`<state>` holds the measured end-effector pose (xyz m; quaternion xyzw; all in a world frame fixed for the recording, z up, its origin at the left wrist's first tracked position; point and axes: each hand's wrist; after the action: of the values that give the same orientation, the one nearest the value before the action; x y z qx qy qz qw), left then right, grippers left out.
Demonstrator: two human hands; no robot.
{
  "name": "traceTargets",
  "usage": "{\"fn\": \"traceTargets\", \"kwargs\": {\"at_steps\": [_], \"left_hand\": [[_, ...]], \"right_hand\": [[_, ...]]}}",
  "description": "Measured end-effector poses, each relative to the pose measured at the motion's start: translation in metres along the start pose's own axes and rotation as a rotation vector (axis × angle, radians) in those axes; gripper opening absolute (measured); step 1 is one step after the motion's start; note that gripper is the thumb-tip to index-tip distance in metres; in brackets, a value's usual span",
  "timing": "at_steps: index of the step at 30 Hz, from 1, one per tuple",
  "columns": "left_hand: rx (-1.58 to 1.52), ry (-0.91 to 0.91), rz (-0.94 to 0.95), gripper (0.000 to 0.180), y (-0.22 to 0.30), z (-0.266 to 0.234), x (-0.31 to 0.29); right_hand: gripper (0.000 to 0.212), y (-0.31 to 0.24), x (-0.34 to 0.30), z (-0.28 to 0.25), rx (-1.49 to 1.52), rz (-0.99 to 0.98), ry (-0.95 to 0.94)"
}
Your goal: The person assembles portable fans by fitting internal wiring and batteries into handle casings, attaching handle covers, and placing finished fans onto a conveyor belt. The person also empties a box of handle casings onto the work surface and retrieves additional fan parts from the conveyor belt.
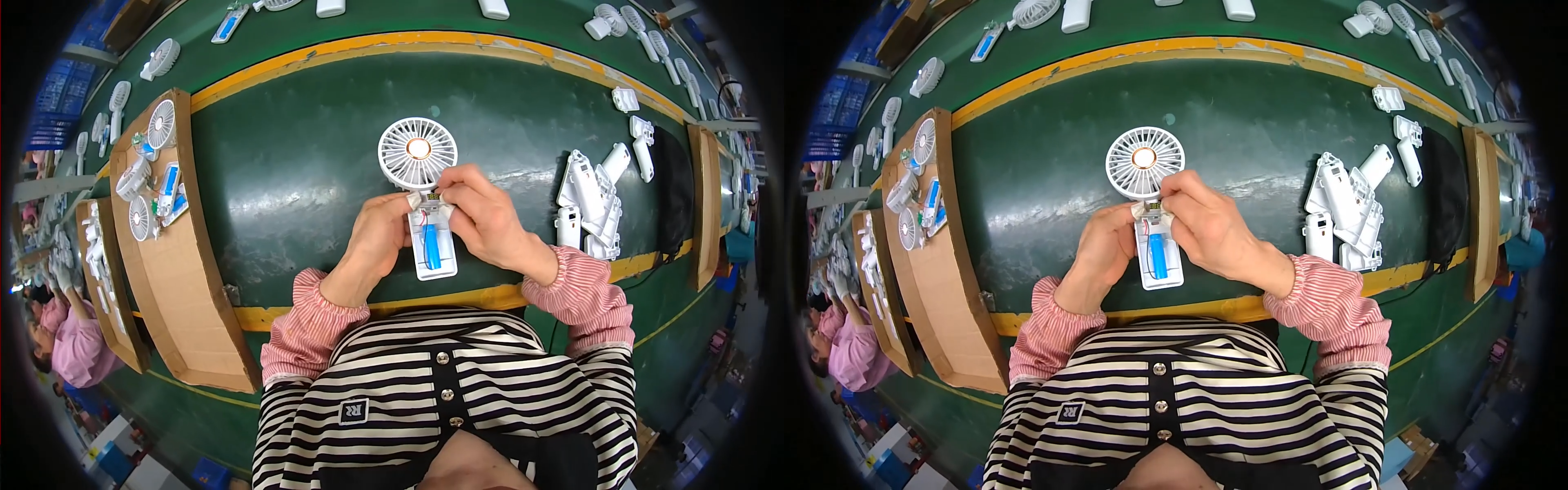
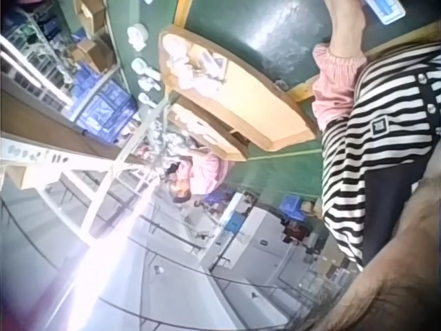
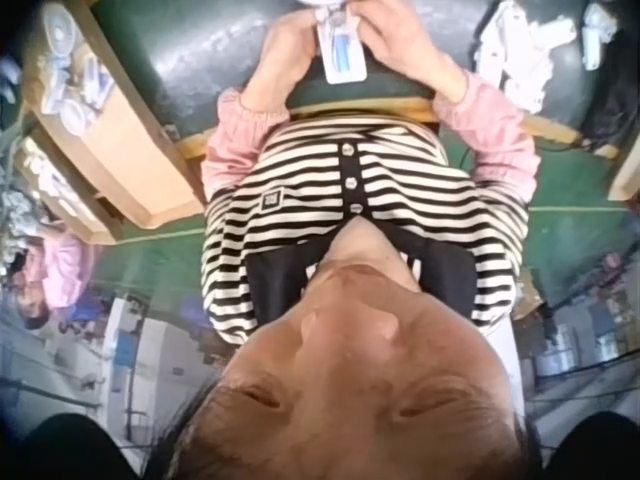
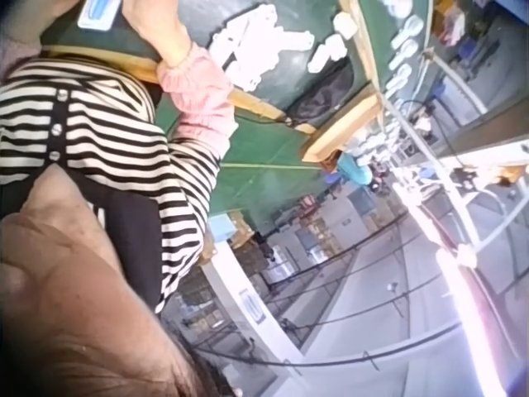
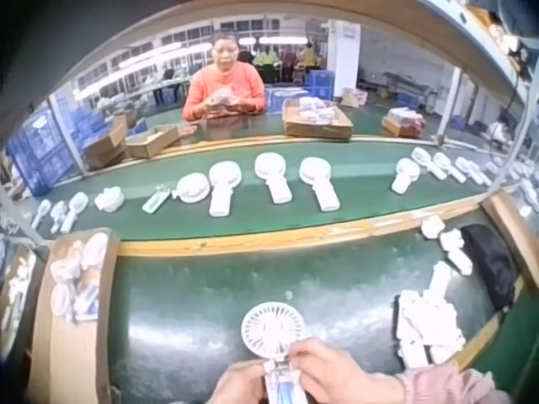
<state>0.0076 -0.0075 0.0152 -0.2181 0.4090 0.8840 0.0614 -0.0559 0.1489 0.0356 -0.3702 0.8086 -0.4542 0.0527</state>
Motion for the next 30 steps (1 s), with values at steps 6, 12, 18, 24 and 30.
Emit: {"fn": "traceTargets", "kwargs": {"at_steps": [6, 12, 18, 24, 30], "left_hand": [[-0.060, -0.020, -0.042, 0.026, 0.0049, -0.0003, 0.0003], [-0.076, 0.003, -0.054, 0.025, 0.0081, 0.0020, -0.0019], [-0.101, -0.001, -0.054, 0.022, 0.0075, 0.0009, -0.0011], [-0.099, 0.020, -0.065, 0.020, 0.0083, 0.0018, -0.0010], [-0.089, -0.003, -0.067, 0.020, 0.0073, -0.0004, -0.0001]], "right_hand": [[0.015, -0.0022, 0.0005, -0.0023, 0.108, 0.082, -0.032], [0.015, -0.0011, -0.0019, 0.0040, 0.155, 0.122, -0.019], [0.015, -0.0009, -0.0011, 0.0057, 0.172, 0.148, -0.014], [0.015, -0.0010, -0.0001, 0.0055, 0.124, 0.127, -0.013], [0.021, 0.0011, 0.0019, 0.0024, -0.002, 0.020, -0.059]]}}
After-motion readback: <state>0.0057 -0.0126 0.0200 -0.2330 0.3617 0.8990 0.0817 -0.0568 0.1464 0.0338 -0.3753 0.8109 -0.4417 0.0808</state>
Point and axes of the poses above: each hand's wrist, its own x-axis towards the middle knuckle, its own z-axis out of the palm, y = z × x, and after that the axes turned 12 degrees about z, right-handed
